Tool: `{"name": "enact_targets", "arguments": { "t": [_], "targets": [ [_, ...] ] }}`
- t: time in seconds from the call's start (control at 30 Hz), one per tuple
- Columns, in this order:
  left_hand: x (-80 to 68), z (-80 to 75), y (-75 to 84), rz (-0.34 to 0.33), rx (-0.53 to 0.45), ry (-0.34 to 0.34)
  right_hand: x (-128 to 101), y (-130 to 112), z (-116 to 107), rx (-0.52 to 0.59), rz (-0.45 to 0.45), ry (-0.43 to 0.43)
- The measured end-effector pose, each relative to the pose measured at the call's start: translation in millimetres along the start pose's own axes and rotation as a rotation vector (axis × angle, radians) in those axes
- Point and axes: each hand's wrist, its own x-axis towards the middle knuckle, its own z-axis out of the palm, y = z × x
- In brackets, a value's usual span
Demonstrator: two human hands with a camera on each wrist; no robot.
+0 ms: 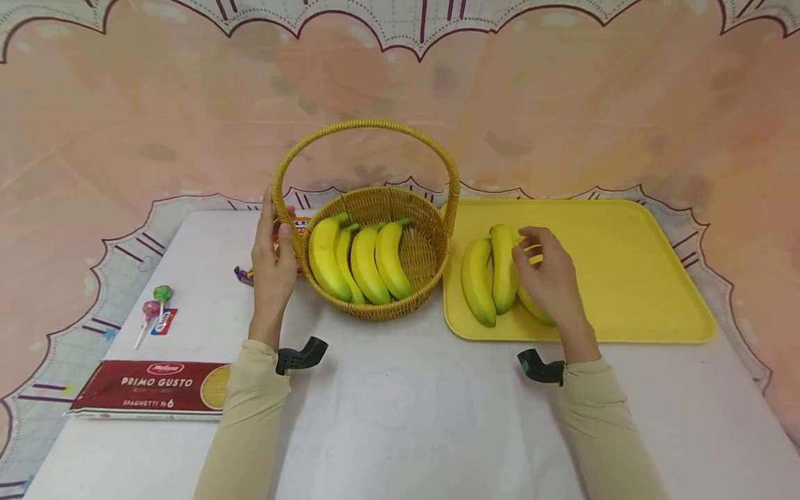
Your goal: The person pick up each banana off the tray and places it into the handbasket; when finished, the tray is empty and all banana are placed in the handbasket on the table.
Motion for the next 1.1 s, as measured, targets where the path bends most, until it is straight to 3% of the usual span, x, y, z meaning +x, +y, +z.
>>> {"name": "enact_targets", "arguments": {
  "t": [0.23,0.43,0.6,0.9,1.1],
  "targets": [
    [-0.3,0.0,-1.4,-0.002,-0.008,0.0,-13,35,-10,-0.075,0.052,-0.203],
    [-1.7,0.5,-2.8,-0.005,-0.012,0.001,-18,47,-13,-0.139,0.129,-0.319],
    [-2.8,1.1,-3.6,0.001,-0.01,0.004,-20,51,-21,-0.153,0.146,-0.288],
    [-3.6,1.9,-5.1,0.015,-0.003,0.012,-24,48,-36,-0.078,0.16,-0.089],
    [-3.7,1.4,-4.2,0.013,-0.004,0.011,-25,37,-33,-0.053,0.152,-0.086]
  ]
}}
